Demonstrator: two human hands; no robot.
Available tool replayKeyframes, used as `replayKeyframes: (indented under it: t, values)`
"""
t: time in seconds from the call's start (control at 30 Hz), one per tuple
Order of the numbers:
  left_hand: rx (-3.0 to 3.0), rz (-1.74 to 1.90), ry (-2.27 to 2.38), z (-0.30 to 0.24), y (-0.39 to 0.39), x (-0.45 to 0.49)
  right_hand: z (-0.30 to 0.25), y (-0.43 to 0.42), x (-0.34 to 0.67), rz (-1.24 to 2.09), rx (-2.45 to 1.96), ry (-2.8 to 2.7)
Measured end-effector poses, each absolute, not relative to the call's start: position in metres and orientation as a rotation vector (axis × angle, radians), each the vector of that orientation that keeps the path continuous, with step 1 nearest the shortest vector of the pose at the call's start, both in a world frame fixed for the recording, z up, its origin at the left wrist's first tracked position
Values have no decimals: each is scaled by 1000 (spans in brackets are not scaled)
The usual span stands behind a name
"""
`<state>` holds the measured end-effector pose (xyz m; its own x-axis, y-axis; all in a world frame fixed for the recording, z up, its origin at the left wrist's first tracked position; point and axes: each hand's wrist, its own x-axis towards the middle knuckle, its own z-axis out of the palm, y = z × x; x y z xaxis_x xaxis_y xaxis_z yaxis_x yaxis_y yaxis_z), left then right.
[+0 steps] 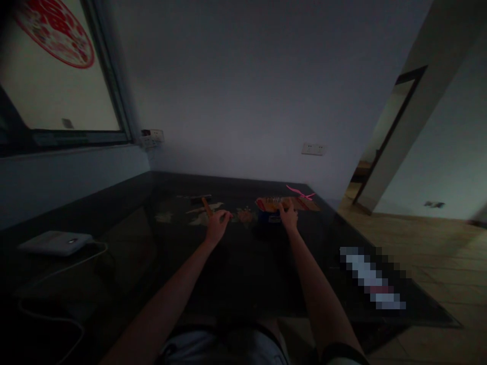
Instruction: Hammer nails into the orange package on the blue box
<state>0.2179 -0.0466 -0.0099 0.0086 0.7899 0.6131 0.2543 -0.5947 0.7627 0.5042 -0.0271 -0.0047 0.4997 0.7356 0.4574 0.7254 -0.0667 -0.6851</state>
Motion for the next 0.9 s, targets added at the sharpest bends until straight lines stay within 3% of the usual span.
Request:
replayKeyframes:
  t: [0.5, 0.9]
  values:
    - [2083, 1445, 1138, -19, -50, 227, -13, -24, 492, 123, -1802, -1282]
    - [2311, 1467, 1077, 7, -90, 254, -14, -101, 451, 291, -1656, -1524]
